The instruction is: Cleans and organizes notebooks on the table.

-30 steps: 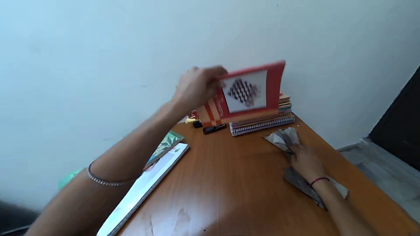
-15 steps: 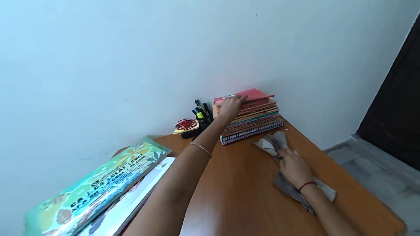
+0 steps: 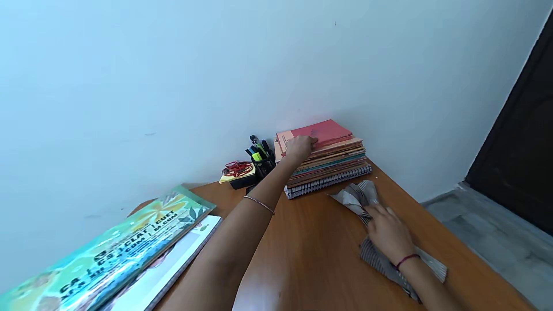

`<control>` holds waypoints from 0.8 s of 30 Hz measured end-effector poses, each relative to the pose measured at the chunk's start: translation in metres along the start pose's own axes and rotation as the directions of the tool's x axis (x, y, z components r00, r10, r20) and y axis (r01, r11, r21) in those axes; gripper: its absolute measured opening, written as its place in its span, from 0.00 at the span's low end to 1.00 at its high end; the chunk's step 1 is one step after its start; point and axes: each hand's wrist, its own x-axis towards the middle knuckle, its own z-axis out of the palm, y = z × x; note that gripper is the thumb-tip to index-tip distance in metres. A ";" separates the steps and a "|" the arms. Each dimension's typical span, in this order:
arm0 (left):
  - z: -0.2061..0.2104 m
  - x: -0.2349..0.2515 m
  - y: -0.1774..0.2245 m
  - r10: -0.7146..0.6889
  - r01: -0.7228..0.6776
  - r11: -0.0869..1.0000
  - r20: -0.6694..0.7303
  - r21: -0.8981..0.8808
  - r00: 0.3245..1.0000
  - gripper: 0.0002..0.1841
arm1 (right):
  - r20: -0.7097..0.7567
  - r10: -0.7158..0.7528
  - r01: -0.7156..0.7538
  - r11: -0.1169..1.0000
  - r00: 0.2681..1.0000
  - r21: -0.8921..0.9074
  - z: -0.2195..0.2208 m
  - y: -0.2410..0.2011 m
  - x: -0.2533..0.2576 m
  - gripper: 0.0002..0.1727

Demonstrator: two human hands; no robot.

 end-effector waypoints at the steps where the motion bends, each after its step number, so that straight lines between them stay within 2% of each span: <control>1: 0.000 -0.001 -0.003 0.001 -0.001 1.000 -0.001 -0.010 1.000 0.21 | 0.001 -0.002 0.002 1.000 1.000 -0.001 0.000 0.000 0.000 0.24; 5: 0.001 -0.001 -0.004 -0.007 0.007 0.999 -0.009 -0.032 1.000 0.21 | -0.021 -0.010 0.010 1.000 1.000 -0.010 0.000 0.000 0.000 0.24; 13: 0.005 0.005 -0.019 0.058 -0.062 0.986 -0.032 -0.157 0.998 0.20 | -0.041 -0.022 0.021 1.000 0.999 -0.010 0.002 0.002 0.000 0.24; 18: 0.015 0.011 -0.033 0.144 -0.166 0.922 -0.087 -0.349 0.986 0.19 | -0.059 -0.039 0.039 0.999 0.997 -0.015 0.003 0.004 -0.001 0.24; 21: 0.014 0.013 -0.034 0.137 -0.152 0.911 -0.066 -0.382 0.988 0.19 | -0.059 -0.035 0.034 0.999 0.998 -0.016 0.003 0.002 -0.001 0.24; 24: 0.017 0.011 -0.027 0.068 -0.101 0.925 -0.102 -0.366 0.992 0.19 | -0.062 -0.041 0.041 0.999 0.997 0.004 0.004 0.004 0.000 0.23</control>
